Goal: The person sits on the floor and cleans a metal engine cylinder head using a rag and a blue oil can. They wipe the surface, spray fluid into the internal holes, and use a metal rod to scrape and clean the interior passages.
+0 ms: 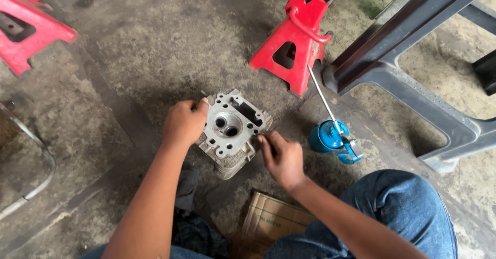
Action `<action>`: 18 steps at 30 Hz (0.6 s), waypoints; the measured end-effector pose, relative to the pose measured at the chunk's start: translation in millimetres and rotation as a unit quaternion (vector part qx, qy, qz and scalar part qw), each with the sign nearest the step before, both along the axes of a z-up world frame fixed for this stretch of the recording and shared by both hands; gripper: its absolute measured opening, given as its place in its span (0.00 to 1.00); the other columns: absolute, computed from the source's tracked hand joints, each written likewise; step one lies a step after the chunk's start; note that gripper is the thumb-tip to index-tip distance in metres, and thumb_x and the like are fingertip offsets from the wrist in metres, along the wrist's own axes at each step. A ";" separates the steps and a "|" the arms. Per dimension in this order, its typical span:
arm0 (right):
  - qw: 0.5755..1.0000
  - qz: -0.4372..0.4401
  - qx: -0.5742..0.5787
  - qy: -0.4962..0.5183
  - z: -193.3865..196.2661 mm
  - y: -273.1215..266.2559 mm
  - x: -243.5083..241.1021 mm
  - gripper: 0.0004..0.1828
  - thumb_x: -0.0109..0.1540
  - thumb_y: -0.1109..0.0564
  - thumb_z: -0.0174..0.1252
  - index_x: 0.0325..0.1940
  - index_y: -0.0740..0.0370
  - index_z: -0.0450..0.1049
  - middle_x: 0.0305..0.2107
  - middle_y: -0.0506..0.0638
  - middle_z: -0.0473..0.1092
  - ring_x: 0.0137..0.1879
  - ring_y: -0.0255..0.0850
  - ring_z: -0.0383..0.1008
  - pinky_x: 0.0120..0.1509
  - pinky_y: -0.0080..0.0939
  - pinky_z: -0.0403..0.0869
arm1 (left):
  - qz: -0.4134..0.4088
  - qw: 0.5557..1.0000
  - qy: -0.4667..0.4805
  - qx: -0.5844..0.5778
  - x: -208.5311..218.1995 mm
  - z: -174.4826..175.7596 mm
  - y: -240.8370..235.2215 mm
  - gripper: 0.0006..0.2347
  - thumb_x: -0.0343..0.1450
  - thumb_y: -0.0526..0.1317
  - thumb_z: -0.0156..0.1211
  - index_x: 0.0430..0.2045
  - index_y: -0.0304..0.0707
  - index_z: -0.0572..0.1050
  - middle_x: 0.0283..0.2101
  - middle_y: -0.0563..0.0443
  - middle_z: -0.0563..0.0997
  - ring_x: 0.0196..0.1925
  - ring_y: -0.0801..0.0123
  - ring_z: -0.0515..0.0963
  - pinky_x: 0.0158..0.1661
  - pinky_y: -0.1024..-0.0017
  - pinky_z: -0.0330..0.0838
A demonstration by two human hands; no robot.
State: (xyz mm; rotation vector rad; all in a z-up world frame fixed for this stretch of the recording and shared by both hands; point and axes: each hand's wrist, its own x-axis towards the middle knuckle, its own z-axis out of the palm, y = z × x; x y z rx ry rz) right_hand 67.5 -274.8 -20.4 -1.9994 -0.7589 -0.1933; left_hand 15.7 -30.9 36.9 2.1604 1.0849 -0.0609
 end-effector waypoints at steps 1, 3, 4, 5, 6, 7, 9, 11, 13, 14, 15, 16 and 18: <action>0.999 0.024 0.021 -0.042 -3.2 -2.0 -7.9 0.09 0.66 0.57 0.60 0.35 0.64 0.74 0.22 0.62 0.67 0.26 0.51 0.69 0.29 0.43 0.68 | 0.004 0.999 0.025 -0.025 -2.1 -2.3 -1.2 0.24 0.75 0.57 0.47 0.32 0.32 0.82 0.37 0.35 0.85 0.41 0.42 0.86 0.45 0.49 0.76; 0.997 -0.063 -0.021 0.044 -1.4 0.1 14.2 0.12 0.67 0.55 0.61 0.33 0.66 0.73 0.21 0.62 0.67 0.21 0.50 0.63 0.27 0.46 0.66 | -0.007 1.000 -0.018 0.017 -3.5 -7.3 -3.2 0.23 0.73 0.56 0.49 0.33 0.33 0.82 0.39 0.34 0.84 0.45 0.41 0.83 0.47 0.50 0.74; 0.990 -0.105 -0.040 0.085 0.2 3.5 23.4 0.14 0.67 0.55 0.61 0.32 0.66 0.72 0.21 0.62 0.67 0.19 0.50 0.60 0.26 0.47 0.64 | -0.012 0.998 -0.042 0.040 -3.7 -8.5 -1.4 0.22 0.73 0.56 0.51 0.34 0.33 0.83 0.40 0.34 0.83 0.47 0.40 0.81 0.48 0.51 0.73; 0.995 -0.075 -0.034 0.062 -1.0 0.7 17.1 0.13 0.67 0.55 0.61 0.32 0.66 0.72 0.21 0.62 0.66 0.19 0.50 0.61 0.26 0.46 0.65 | -0.012 0.998 -0.047 0.043 -4.3 -10.8 -1.0 0.22 0.72 0.56 0.51 0.34 0.34 0.83 0.40 0.34 0.83 0.47 0.40 0.81 0.47 0.51 0.73; 0.998 -0.045 -0.028 0.040 -2.9 -4.5 4.9 0.12 0.66 0.55 0.61 0.32 0.65 0.72 0.20 0.63 0.66 0.20 0.50 0.62 0.27 0.46 0.66 | -0.012 0.998 -0.053 0.045 -5.0 -12.7 -1.0 0.22 0.72 0.56 0.51 0.34 0.34 0.83 0.40 0.34 0.82 0.47 0.40 0.81 0.47 0.50 0.73; 1.000 -0.015 -0.021 0.015 -3.8 -6.4 1.2 0.11 0.65 0.55 0.60 0.32 0.64 0.72 0.20 0.63 0.65 0.20 0.50 0.63 0.27 0.45 0.66 | -0.012 0.997 -0.060 0.048 -2.4 -13.0 0.0 0.21 0.71 0.56 0.51 0.35 0.35 0.83 0.41 0.34 0.82 0.47 0.39 0.80 0.47 0.50 0.73; 0.999 -0.024 -0.017 0.018 -6.6 -5.6 6.2 0.09 0.65 0.57 0.58 0.34 0.64 0.73 0.20 0.62 0.66 0.21 0.51 0.65 0.27 0.46 0.66 | -0.007 0.998 -0.055 0.031 -0.4 -12.9 1.2 0.22 0.72 0.56 0.50 0.34 0.34 0.83 0.39 0.35 0.84 0.47 0.41 0.82 0.47 0.51 0.73; 0.999 -0.038 -0.026 0.027 -8.6 -4.8 12.1 0.10 0.66 0.56 0.58 0.34 0.64 0.72 0.20 0.62 0.66 0.22 0.52 0.66 0.28 0.47 0.66 | -0.006 0.998 -0.051 0.033 -3.1 -12.5 0.6 0.22 0.72 0.56 0.51 0.33 0.34 0.82 0.39 0.34 0.84 0.47 0.41 0.81 0.48 0.51 0.73; 0.996 -0.059 -0.049 0.035 -6.6 -3.9 25.4 0.16 0.69 0.54 0.62 0.32 0.66 0.69 0.21 0.63 0.66 0.23 0.56 0.63 0.28 0.48 0.66 | -0.010 0.997 -0.055 0.050 -1.9 -11.5 0.2 0.22 0.72 0.56 0.52 0.34 0.34 0.82 0.41 0.32 0.82 0.47 0.38 0.80 0.47 0.50 0.73; 0.999 -0.033 -0.029 -0.003 -7.9 -2.6 22.1 0.13 0.67 0.55 0.61 0.33 0.65 0.70 0.21 0.62 0.67 0.24 0.56 0.66 0.29 0.48 0.67 | -0.009 0.998 -0.053 0.045 -0.7 -11.0 2.4 0.22 0.72 0.56 0.51 0.34 0.34 0.82 0.40 0.33 0.83 0.47 0.39 0.81 0.48 0.50 0.73; 0.999 -0.006 -0.012 -0.040 -10.1 -4.6 13.0 0.10 0.66 0.56 0.60 0.34 0.63 0.72 0.21 0.61 0.67 0.25 0.56 0.69 0.29 0.48 0.68 | -0.008 0.998 -0.050 0.036 -1.0 -12.0 2.5 0.22 0.72 0.56 0.51 0.33 0.34 0.83 0.40 0.34 0.83 0.47 0.40 0.81 0.48 0.51 0.73; 0.997 0.022 0.004 -0.077 -11.1 -7.4 7.5 0.07 0.65 0.57 0.59 0.35 0.62 0.73 0.21 0.60 0.68 0.27 0.56 0.72 0.30 0.48 0.69 | -0.007 0.998 -0.047 0.028 -1.4 -13.7 1.2 0.22 0.72 0.56 0.51 0.33 0.34 0.83 0.40 0.34 0.84 0.47 0.41 0.82 0.48 0.51 0.74; 0.998 -0.031 -0.048 -0.030 -6.3 -6.8 24.0 0.10 0.66 0.56 0.61 0.33 0.64 0.72 0.21 0.61 0.68 0.25 0.56 0.71 0.29 0.49 0.68 | -0.009 0.998 -0.050 0.029 -3.1 -15.5 -0.7 0.22 0.72 0.56 0.51 0.34 0.35 0.83 0.41 0.34 0.84 0.48 0.41 0.82 0.48 0.51 0.73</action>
